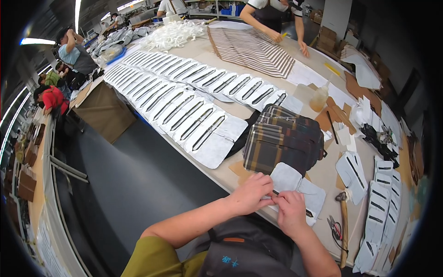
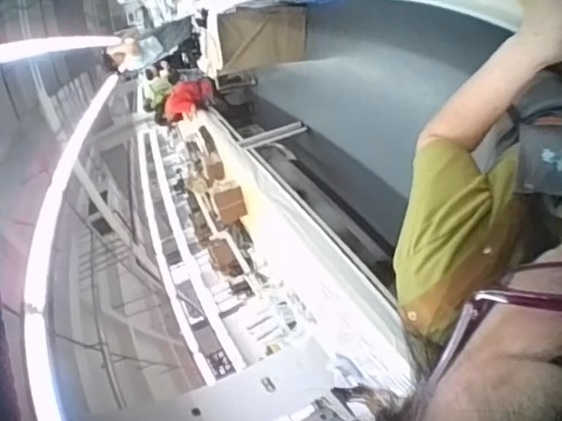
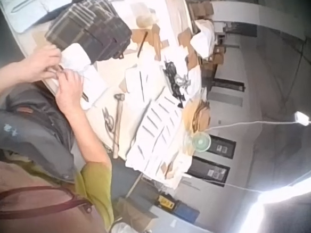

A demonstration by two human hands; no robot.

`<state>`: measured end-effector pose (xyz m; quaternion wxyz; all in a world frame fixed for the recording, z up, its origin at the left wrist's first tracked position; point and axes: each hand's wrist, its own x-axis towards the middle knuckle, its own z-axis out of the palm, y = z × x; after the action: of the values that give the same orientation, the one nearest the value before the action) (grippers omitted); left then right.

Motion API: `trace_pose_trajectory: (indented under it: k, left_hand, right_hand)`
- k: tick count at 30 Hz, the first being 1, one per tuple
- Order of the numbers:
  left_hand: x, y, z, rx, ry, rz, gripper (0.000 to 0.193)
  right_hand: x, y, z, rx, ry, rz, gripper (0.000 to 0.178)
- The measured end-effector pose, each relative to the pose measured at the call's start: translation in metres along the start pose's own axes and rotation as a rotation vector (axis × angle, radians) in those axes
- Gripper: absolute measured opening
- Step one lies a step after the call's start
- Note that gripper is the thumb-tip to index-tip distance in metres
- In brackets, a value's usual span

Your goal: The recorder is assembling leather pouch components by folding edges and using a hammer to flatten the seams.

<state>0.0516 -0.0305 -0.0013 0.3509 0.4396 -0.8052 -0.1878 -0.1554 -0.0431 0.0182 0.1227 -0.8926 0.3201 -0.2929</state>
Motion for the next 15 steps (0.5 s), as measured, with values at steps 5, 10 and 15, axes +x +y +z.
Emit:
trace_pose_trajectory:
  k: [5,10,15]
  left_hand:
    - [-0.004,0.003,-0.003,0.040,0.005,-0.001,0.025]
    - [-0.007,0.004,-0.004,0.044,0.004,-0.029,0.024]
    - [0.004,0.015,-0.002,0.016,0.009,-0.005,0.021]
  right_hand:
    - [-0.003,0.005,-0.016,-0.037,-0.139,0.004,0.021]
    - [-0.018,0.013,-0.043,0.160,-0.214,0.374,0.016]
    - [-0.012,0.010,-0.035,0.192,-0.197,0.470,0.019]
